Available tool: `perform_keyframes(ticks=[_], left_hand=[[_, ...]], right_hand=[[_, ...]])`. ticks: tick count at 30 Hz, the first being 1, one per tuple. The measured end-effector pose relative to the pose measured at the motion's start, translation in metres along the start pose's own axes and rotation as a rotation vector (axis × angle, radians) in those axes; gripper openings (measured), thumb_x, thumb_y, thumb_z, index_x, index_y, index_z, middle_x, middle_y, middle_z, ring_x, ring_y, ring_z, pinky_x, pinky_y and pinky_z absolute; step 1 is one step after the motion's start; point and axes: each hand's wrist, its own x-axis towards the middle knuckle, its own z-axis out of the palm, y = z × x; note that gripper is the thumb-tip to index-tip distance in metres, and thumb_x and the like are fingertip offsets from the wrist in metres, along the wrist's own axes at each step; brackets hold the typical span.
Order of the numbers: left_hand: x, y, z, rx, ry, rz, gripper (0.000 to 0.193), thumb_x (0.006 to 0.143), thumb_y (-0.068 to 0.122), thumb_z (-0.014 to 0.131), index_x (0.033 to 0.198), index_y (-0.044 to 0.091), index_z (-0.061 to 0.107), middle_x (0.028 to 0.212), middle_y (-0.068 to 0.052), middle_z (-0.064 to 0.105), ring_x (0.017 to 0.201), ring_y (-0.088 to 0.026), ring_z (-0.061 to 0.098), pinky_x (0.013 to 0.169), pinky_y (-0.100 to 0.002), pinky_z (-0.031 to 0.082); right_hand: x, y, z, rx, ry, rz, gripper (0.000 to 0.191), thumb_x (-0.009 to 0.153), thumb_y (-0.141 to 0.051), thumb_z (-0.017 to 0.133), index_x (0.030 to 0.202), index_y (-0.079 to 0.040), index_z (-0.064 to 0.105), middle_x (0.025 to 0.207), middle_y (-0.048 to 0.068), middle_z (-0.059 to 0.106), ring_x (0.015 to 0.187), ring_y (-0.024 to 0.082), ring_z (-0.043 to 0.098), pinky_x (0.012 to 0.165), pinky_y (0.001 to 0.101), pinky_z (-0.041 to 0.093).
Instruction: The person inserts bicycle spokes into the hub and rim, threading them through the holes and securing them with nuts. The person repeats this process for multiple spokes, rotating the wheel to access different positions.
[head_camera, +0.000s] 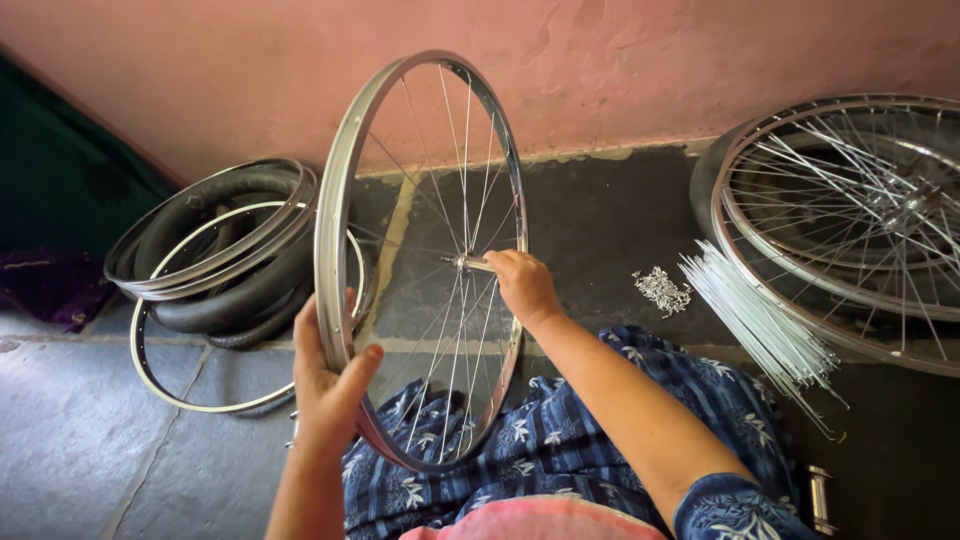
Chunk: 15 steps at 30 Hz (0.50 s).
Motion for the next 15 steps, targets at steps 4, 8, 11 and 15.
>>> perform_keyframes(ticks=[4, 8, 11, 15], left_hand=[[0.038, 0.019, 0.004, -0.175, -0.079, -0.159, 0.069, 0.082, -0.001, 0.068, 0.148, 0.003, 0.048, 0.126, -0.01, 0.059, 0.111, -0.018, 0.056, 0.095, -0.032, 0.048], [0.055, 0.031, 0.008, -0.257, -0.214, -0.262, 0.058, 0.076, -0.004, 0.06, 0.135, -0.004, 0.058, 0.128, -0.012, 0.068, 0.111, -0.019, 0.062, 0.093, -0.03, 0.049], [0.051, 0.031, 0.011, -0.312, -0.239, -0.224, 0.058, 0.072, -0.007, 0.055, 0.131, -0.004, 0.055, 0.126, -0.015, 0.068, 0.111, -0.021, 0.063, 0.098, -0.031, 0.05], [0.039, 0.022, 0.006, -0.249, -0.204, -0.225, 0.064, 0.066, -0.009, 0.051, 0.13, -0.004, 0.052, 0.127, -0.021, 0.065, 0.115, -0.025, 0.062, 0.104, -0.035, 0.048]], right_hand=[[0.0, -0.005, -0.008, 0.0, 0.041, -0.069, 0.016, 0.089, -0.007, 0.065, 0.104, -0.012, 0.072, 0.095, 0.006, 0.072, 0.092, 0.03, 0.071, 0.079, 0.0418, 0.058], [-0.001, -0.007, -0.015, 0.001, 0.017, -0.069, 0.018, 0.087, -0.005, 0.066, 0.104, -0.011, 0.072, 0.098, 0.007, 0.073, 0.095, 0.029, 0.071, 0.082, 0.0406, 0.057], [0.0, 0.001, -0.022, 0.101, 0.003, -0.084, 0.026, 0.087, -0.003, 0.067, 0.112, -0.01, 0.072, 0.108, 0.01, 0.073, 0.103, 0.031, 0.07, 0.09, 0.0396, 0.056], [-0.016, 0.04, -0.04, 0.156, -0.015, -0.066, 0.038, 0.087, -0.001, 0.068, 0.125, -0.006, 0.068, 0.122, 0.016, 0.07, 0.113, 0.035, 0.066, 0.1, 0.0411, 0.052]])
